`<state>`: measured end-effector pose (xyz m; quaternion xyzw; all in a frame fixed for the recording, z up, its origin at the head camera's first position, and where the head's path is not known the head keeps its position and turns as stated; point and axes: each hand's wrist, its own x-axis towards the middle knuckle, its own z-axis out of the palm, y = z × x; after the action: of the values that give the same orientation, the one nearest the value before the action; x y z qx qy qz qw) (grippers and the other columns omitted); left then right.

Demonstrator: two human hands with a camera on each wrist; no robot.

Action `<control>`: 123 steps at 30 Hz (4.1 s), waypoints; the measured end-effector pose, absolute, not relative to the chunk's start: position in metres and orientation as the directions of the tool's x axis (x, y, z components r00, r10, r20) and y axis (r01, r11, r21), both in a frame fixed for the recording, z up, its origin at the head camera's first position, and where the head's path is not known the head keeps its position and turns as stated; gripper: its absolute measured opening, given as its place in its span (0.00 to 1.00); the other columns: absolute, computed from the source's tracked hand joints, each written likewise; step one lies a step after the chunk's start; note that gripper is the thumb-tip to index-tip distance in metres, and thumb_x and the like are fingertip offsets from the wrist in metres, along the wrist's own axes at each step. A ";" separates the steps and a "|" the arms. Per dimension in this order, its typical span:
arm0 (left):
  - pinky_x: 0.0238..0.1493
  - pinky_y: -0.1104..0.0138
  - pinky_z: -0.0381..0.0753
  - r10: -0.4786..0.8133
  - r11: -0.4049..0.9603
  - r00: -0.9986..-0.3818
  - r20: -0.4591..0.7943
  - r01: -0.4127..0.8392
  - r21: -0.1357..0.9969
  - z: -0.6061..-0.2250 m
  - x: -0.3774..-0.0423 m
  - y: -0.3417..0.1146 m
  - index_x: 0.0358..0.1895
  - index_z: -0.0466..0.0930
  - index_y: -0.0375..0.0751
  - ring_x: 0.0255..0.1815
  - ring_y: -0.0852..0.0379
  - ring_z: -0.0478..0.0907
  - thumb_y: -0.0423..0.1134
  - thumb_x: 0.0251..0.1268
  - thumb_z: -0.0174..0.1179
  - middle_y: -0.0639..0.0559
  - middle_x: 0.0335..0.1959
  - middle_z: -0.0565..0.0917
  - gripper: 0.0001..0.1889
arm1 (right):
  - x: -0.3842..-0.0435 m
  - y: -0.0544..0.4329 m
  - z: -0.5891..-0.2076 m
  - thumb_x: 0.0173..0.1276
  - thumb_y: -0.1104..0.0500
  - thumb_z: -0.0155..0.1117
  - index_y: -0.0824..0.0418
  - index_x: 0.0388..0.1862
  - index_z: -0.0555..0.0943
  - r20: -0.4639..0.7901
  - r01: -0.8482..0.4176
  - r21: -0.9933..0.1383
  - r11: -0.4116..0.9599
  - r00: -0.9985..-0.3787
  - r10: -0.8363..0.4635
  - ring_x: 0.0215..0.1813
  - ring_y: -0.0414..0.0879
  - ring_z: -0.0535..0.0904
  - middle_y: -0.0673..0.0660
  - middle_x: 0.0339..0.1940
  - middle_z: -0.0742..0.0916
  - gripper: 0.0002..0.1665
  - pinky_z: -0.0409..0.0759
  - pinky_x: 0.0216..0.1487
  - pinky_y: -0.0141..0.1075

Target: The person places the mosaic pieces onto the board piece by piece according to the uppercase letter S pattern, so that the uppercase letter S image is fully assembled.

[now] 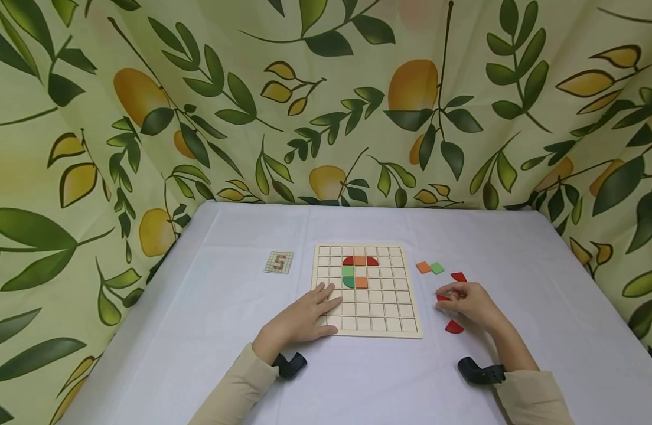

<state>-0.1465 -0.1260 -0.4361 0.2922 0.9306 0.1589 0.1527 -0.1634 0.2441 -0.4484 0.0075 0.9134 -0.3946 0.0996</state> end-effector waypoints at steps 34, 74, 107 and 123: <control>0.79 0.49 0.56 0.593 0.774 -0.783 -0.185 0.491 0.401 -0.435 -0.146 -0.125 0.73 0.62 0.48 0.81 0.44 0.47 0.53 0.67 0.56 0.46 0.79 0.55 0.33 | -0.159 0.251 -0.446 0.59 0.64 0.67 0.66 0.47 0.85 -0.206 0.071 -0.705 0.706 -0.973 -0.108 0.33 0.41 0.67 0.51 0.24 0.74 0.15 0.64 0.26 0.27; 0.79 0.50 0.56 0.588 0.780 -0.786 -0.191 0.487 0.394 -0.435 -0.146 -0.125 0.73 0.62 0.49 0.81 0.45 0.47 0.54 0.67 0.57 0.46 0.79 0.55 0.33 | -0.156 0.243 -0.443 0.52 0.54 0.76 0.67 0.34 0.75 -0.254 0.209 -0.647 0.733 -0.966 0.051 0.29 0.45 0.67 0.52 0.19 0.71 0.22 0.65 0.24 0.30; 0.79 0.49 0.57 0.598 0.773 -0.780 -0.185 0.500 0.390 -0.437 -0.147 -0.125 0.73 0.62 0.49 0.81 0.44 0.47 0.53 0.67 0.56 0.46 0.79 0.55 0.33 | -0.154 0.227 -0.443 0.53 0.58 0.73 0.67 0.36 0.74 -0.210 0.199 -0.616 0.762 -0.974 0.084 0.24 0.44 0.66 0.52 0.19 0.70 0.20 0.64 0.21 0.30; 0.79 0.49 0.57 0.591 0.778 -0.786 -0.183 0.495 0.387 -0.438 -0.148 -0.126 0.73 0.62 0.48 0.81 0.44 0.48 0.53 0.67 0.56 0.45 0.79 0.55 0.33 | -0.158 0.228 -0.441 0.54 0.59 0.73 0.67 0.38 0.75 -0.214 0.175 -0.649 0.740 -0.976 0.044 0.22 0.43 0.64 0.50 0.18 0.69 0.19 0.62 0.19 0.30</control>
<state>-0.1475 -0.1260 -0.4378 0.2915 0.9311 0.1612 0.1486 -0.1577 0.2283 -0.4405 0.0590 0.9283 -0.3554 0.0926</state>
